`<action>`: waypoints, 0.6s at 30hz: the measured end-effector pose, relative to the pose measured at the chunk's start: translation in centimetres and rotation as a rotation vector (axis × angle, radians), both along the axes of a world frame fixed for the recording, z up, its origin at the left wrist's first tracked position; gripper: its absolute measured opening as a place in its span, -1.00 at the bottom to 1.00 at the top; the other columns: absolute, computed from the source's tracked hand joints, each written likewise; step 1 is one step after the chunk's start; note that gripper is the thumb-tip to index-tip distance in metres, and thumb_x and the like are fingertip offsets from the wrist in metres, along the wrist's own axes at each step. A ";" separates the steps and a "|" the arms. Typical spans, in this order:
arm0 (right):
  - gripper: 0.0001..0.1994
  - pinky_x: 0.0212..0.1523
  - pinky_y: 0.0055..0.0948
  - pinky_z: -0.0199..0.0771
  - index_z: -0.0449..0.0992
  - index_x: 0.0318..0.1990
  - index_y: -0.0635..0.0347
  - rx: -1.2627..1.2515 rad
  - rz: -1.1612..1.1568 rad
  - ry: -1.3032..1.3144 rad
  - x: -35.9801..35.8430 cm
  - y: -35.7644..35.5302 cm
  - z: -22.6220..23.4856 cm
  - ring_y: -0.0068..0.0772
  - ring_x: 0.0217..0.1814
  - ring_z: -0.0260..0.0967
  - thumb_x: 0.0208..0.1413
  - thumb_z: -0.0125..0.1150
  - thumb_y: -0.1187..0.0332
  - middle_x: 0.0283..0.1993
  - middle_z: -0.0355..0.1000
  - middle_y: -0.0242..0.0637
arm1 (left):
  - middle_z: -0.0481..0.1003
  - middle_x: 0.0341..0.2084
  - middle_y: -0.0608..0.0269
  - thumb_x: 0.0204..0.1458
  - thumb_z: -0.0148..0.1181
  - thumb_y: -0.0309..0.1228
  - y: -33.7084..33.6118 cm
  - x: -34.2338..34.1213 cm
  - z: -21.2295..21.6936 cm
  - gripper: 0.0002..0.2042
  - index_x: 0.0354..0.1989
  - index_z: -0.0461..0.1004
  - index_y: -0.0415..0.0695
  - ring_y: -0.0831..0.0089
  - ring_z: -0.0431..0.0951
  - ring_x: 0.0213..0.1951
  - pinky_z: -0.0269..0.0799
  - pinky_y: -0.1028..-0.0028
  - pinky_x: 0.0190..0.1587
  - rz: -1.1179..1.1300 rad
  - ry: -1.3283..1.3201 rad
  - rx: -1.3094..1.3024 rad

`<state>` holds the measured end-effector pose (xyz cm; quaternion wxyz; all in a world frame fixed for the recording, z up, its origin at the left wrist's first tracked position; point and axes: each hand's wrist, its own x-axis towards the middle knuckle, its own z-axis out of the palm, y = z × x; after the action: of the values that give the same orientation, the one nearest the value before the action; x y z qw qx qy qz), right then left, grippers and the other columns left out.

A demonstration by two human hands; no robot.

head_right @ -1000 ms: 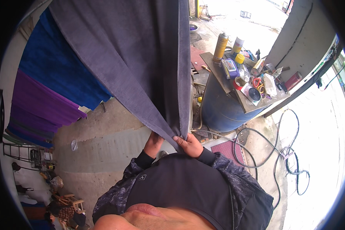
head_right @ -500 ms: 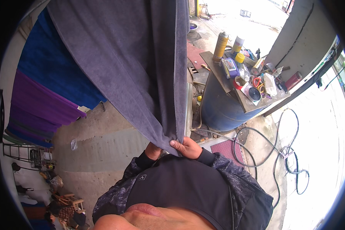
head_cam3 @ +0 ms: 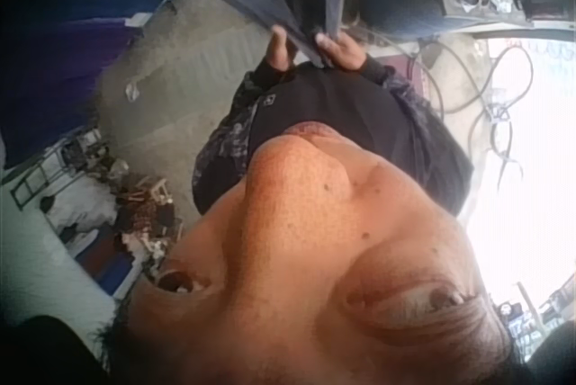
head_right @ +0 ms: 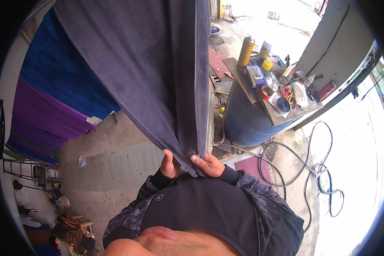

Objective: The person inspects the edges of two large fabric pieces, first purple then dark gray, by hand. They hold the fabric up, pinch and rub the edges, and examine the seams closely.

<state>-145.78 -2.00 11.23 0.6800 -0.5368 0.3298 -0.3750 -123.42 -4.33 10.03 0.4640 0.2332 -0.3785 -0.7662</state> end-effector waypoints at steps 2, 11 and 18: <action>-0.50 0.07 -0.46 0.51 0.56 0.24 0.29 0.005 -0.012 -0.012 0.3 0.2 -0.1 -0.60 0.04 0.43 0.62 0.00 -0.03 -0.03 0.56 -0.46 | 0.38 0.46 0.12 0.37 0.12 0.31 -0.1 0.0 0.6 -0.09 0.55 0.22 -0.29 0.27 0.43 0.40 0.32 0.23 0.46 0.047 -0.021 0.035; -0.46 0.17 -0.45 0.51 0.52 0.33 0.30 0.023 0.002 0.011 0.0 0.3 0.3 -0.56 0.15 0.45 0.62 0.00 -0.04 0.11 0.58 -0.39 | 0.54 0.27 0.14 0.49 0.20 -0.16 -1.1 -0.2 -2.1 -0.51 0.37 0.43 -0.32 0.35 0.54 0.27 0.45 0.33 0.34 0.331 -0.338 0.160; -0.49 0.07 -0.46 0.51 0.57 0.23 0.30 0.063 -0.018 0.060 -0.2 0.3 0.8 -0.61 0.06 0.44 0.63 -0.01 -0.02 0.00 0.57 -0.44 | 0.54 0.28 0.13 0.51 0.17 -0.14 -1.2 -0.2 -3.0 -0.50 0.37 0.43 -0.32 0.34 0.55 0.26 0.46 0.33 0.34 0.337 -0.324 0.159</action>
<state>-146.00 -1.70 12.03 0.6829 -0.5231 0.3664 -0.3547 -123.64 -5.54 7.07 0.4986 0.4485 -0.3424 -0.6580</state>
